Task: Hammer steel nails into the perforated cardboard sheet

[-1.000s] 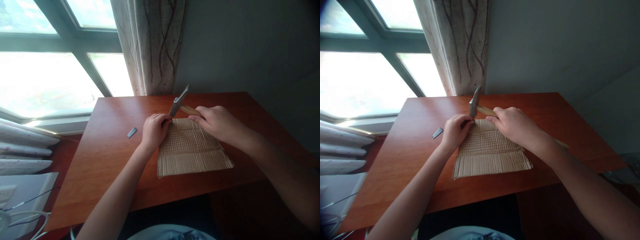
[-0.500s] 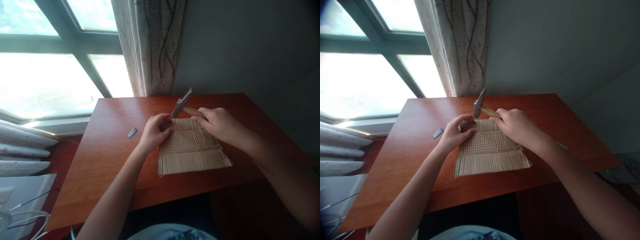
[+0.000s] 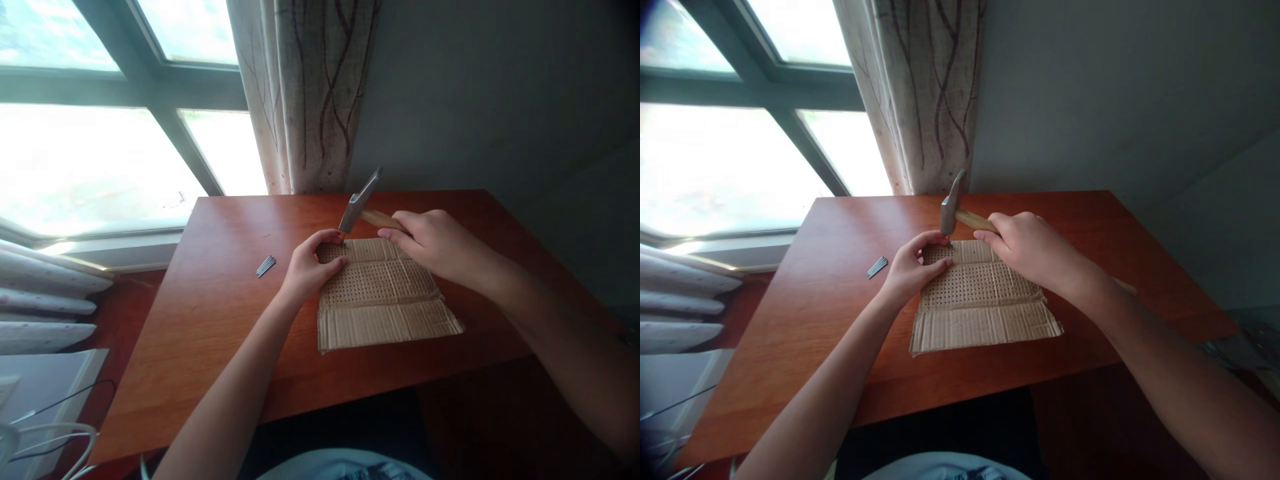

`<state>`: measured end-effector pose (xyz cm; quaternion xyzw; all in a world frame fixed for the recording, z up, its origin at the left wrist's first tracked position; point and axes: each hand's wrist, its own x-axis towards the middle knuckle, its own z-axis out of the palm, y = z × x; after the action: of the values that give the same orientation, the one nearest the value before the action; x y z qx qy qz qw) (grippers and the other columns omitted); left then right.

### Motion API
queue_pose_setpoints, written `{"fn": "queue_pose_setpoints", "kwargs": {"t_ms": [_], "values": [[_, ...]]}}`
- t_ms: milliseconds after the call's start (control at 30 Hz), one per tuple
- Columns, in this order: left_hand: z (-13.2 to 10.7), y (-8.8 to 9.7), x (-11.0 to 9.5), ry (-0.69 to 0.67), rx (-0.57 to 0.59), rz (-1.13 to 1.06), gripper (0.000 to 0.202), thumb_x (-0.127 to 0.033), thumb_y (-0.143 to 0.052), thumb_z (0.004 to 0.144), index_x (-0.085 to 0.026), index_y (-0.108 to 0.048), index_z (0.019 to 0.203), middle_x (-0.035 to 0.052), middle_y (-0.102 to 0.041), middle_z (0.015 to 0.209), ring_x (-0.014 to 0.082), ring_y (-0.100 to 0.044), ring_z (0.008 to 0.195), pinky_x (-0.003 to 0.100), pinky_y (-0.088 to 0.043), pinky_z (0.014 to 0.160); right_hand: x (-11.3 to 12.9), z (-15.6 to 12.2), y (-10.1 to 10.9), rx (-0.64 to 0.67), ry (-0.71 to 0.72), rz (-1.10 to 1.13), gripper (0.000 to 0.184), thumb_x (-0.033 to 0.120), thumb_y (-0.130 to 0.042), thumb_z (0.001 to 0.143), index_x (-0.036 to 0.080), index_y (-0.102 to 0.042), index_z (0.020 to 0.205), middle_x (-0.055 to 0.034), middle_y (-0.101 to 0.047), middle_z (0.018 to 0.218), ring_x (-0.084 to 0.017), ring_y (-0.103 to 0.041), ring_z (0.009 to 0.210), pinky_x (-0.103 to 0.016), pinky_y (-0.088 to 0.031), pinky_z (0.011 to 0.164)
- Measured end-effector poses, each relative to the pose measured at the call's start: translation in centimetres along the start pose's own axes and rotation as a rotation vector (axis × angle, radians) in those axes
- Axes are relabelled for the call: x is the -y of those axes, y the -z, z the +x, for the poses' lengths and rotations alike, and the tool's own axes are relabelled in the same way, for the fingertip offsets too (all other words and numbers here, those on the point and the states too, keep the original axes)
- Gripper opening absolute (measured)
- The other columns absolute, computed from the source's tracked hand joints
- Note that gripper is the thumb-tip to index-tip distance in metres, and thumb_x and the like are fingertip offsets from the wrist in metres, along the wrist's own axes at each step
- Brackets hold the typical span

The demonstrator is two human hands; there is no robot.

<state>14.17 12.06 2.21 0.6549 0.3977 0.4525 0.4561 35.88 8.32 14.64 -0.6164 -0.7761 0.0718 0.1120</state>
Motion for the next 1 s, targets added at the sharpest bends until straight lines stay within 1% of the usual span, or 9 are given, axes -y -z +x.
{"fn": "queue_pose_setpoints", "kwargs": {"t_ms": [100,267,433,600,733,867,1000], "values": [[0.0,0.0,0.1,0.014,0.0,-0.017,0.041,-0.015,-0.078,0.074,-0.019,-0.067,0.114,0.0065,-0.074,0.11,0.0219,-0.068,0.108,0.039,-0.051,0.101,0.3,0.1,0.1,0.041,-0.018,-0.028,0.037,0.046,-0.05,0.1,0.023,-0.045,0.071,0.001,-0.052,0.058,-0.014,-0.046,0.053,-0.031,-0.027,0.057],[0.0,0.0,0.2,0.016,0.005,-0.046,0.043,-0.015,-0.078,0.073,-0.018,-0.067,0.115,0.0075,-0.074,0.112,0.0224,-0.068,0.109,0.039,-0.05,0.102,0.4,0.1,0.2,0.018,-0.054,0.0,0.036,0.045,-0.05,0.1,0.023,-0.046,0.072,0.0007,-0.053,0.06,-0.014,-0.048,0.055,-0.031,-0.028,0.058],[0.0,0.0,0.1,0.019,0.005,-0.041,0.043,-0.016,-0.078,0.074,-0.018,-0.067,0.115,0.0078,-0.074,0.111,0.0224,-0.069,0.108,0.039,-0.051,0.102,0.4,0.1,-0.1,0.094,-0.047,-0.007,0.034,0.045,-0.048,0.101,0.022,-0.052,0.076,-0.001,-0.057,0.064,-0.016,-0.052,0.059,-0.032,-0.027,0.059],[0.0,0.0,0.1,0.002,0.008,-0.044,0.044,-0.015,-0.078,0.074,-0.018,-0.067,0.116,0.0076,-0.074,0.112,0.022,-0.069,0.108,0.039,-0.051,0.102,0.2,0.0,-0.3,0.037,-0.058,-0.011,0.036,0.046,-0.049,0.1,0.022,-0.048,0.073,0.0001,-0.054,0.06,-0.015,-0.048,0.055,-0.031,-0.028,0.058],[0.0,0.0,0.1,0.013,0.014,-0.039,0.043,-0.015,-0.078,0.074,-0.018,-0.068,0.115,0.0078,-0.074,0.112,0.0222,-0.069,0.108,0.04,-0.051,0.102,0.0,0.0,-0.8,0.102,-0.062,-0.031,0.035,0.047,-0.048,0.1,0.022,-0.052,0.075,-0.0013,-0.057,0.063,-0.016,-0.051,0.058,-0.031,-0.028,0.058],[0.0,-0.1,0.0,0.01,0.0,-0.037,0.044,-0.015,-0.078,0.073,-0.018,-0.067,0.116,0.0068,-0.075,0.112,0.0224,-0.069,0.109,0.041,-0.051,0.103,0.0,0.0,-1.0,0.077,-0.076,-0.023,0.036,0.047,-0.047,0.1,0.022,-0.05,0.075,-0.0004,-0.054,0.062,-0.015,-0.049,0.056,-0.031,-0.028,0.058],[0.0,0.0,-0.1,0.011,0.013,-0.023,0.042,-0.014,-0.077,0.074,-0.019,-0.068,0.114,0.0061,-0.074,0.111,0.0218,-0.068,0.107,0.04,-0.051,0.101,0.1,0.0,-1.1,0.132,-0.069,-0.012,0.034,0.046,-0.048,0.1,0.021,-0.052,0.077,-0.0014,-0.057,0.065,-0.015,-0.052,0.059,-0.031,-0.028,0.059]]}}
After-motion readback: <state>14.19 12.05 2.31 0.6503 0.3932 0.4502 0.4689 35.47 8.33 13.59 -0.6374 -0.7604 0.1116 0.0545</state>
